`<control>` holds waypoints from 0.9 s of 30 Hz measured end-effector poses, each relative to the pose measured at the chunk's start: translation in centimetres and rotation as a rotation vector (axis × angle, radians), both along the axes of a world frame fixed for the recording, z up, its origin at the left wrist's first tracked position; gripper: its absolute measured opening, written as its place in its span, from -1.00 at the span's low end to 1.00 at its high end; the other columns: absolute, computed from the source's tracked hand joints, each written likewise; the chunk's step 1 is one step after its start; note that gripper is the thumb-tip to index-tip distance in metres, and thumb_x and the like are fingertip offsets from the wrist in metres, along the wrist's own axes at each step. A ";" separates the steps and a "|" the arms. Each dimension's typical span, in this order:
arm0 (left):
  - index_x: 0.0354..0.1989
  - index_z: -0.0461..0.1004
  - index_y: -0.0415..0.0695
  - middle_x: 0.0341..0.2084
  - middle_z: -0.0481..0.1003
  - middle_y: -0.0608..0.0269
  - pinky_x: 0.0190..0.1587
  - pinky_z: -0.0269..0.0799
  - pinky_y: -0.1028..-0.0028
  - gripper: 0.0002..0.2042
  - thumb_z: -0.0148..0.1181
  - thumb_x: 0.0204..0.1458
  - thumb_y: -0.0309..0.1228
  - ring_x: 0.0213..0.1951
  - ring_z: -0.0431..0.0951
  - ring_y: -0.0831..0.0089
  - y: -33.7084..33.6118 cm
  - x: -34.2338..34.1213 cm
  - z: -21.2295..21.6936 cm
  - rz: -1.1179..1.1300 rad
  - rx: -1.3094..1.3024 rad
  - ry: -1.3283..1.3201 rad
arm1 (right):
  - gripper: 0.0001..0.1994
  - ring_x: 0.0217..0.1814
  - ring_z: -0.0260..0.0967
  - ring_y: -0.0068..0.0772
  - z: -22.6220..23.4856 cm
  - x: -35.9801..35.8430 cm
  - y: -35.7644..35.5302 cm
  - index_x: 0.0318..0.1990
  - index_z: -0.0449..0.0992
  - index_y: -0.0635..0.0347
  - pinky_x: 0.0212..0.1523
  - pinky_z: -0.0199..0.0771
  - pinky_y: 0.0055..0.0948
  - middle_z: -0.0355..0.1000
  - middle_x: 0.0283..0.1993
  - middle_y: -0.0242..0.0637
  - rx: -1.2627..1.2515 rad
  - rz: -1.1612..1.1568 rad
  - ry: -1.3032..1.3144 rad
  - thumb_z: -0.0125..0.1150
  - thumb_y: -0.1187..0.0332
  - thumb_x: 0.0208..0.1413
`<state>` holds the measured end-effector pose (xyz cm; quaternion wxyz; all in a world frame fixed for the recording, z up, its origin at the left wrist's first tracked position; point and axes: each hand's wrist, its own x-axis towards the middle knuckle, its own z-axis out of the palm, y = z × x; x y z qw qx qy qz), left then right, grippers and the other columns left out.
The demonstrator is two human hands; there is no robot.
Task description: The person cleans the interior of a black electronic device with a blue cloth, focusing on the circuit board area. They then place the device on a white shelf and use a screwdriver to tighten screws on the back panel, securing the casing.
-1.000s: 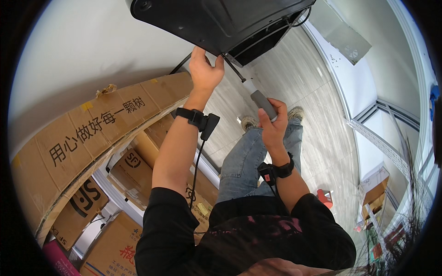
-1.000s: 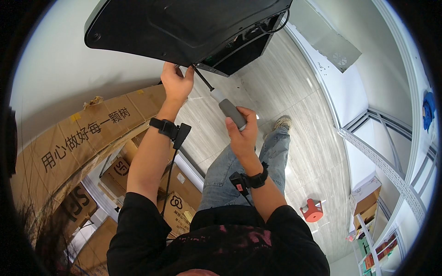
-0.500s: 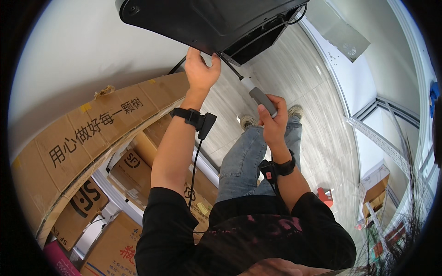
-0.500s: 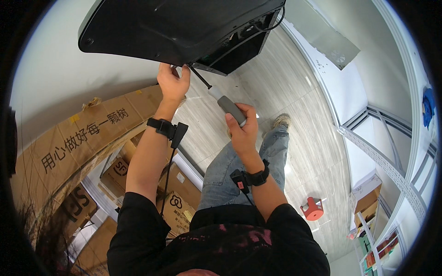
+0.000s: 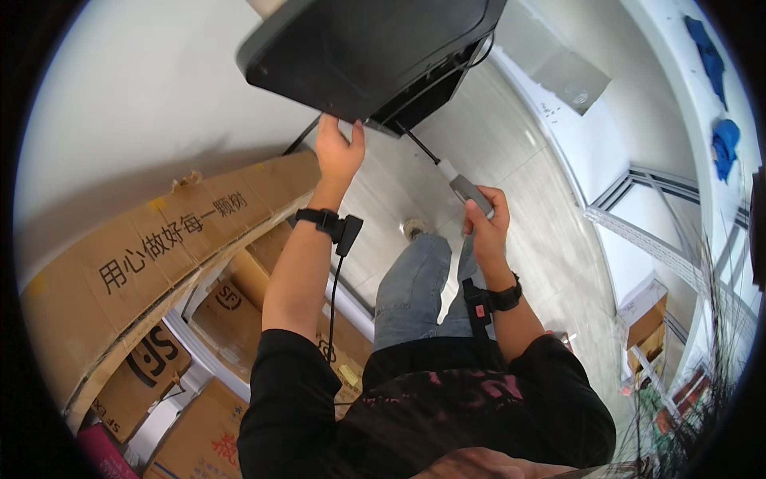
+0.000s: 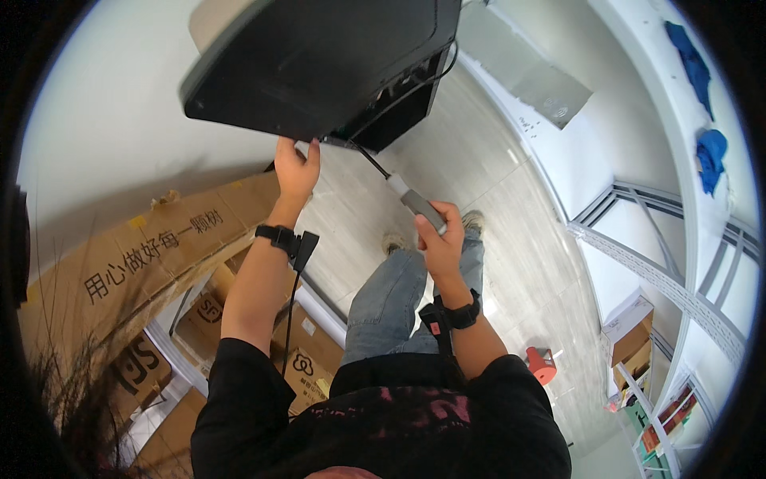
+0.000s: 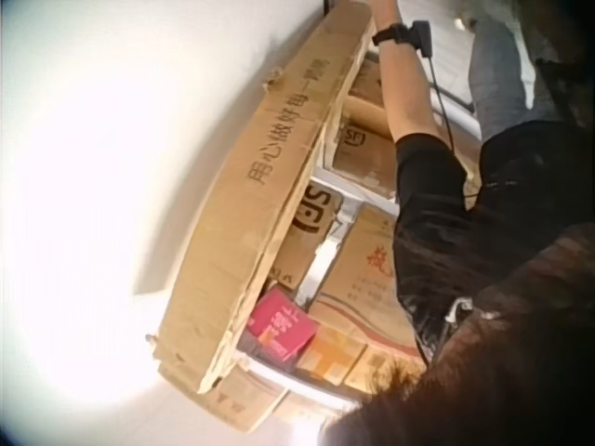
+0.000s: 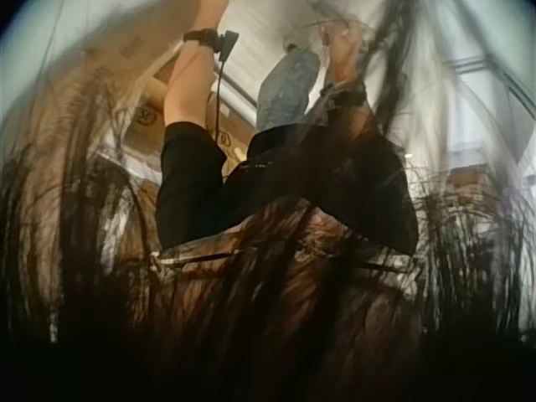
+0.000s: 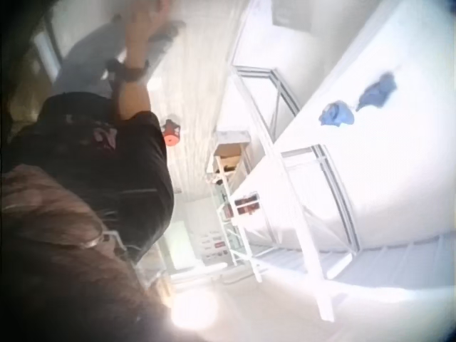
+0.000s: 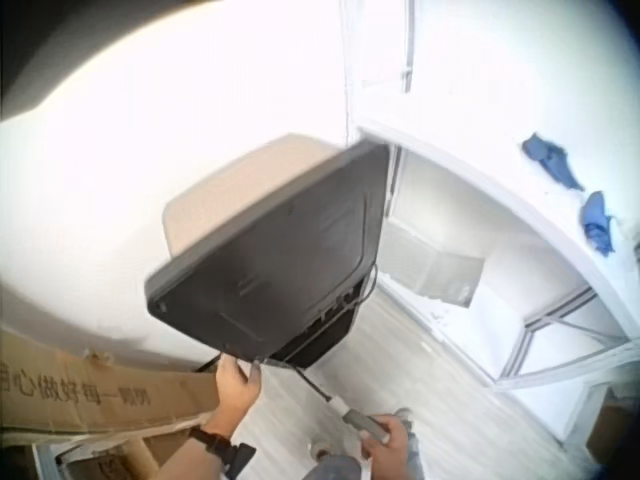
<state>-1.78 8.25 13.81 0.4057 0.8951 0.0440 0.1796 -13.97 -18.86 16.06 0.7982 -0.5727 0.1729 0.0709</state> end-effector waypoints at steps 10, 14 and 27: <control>0.00 0.43 -0.17 -0.19 0.55 -0.03 -0.04 0.47 0.13 -0.56 0.25 -0.05 -0.24 -0.09 0.54 -0.01 1.7 -2.7 1.5 -0.147 0.401 0.601 | -0.83 -0.55 0.34 -0.46 12.4 2.0 -15.5 -0.18 0.35 0.17 -0.49 0.36 -0.49 0.45 -0.44 -0.26 0.179 -0.271 0.016 0.12 0.28 0.25; -0.30 0.57 -0.17 -0.36 0.60 0.04 -0.19 0.50 0.25 -0.81 0.27 -0.05 -0.35 -0.24 0.61 0.14 -4.9 0.5 5.5 -0.420 0.146 0.592 | -0.81 -0.46 0.42 -0.38 15.0 1.0 -22.3 -0.10 0.33 0.15 -0.40 0.45 -0.44 0.51 -0.27 -0.10 0.359 -0.356 -0.144 0.15 0.40 0.17; -0.26 0.54 -0.20 -0.43 0.57 0.14 -0.27 0.50 0.39 -0.83 0.28 0.03 -0.40 -0.36 0.58 0.29 -42.7 19.5 17.6 -0.752 -0.053 0.127 | -0.66 -0.37 0.43 -0.40 16.1 10.1 -39.5 0.14 0.30 0.16 -0.33 0.39 -0.46 0.50 -0.17 -0.12 0.193 -0.287 -0.164 0.07 0.39 0.22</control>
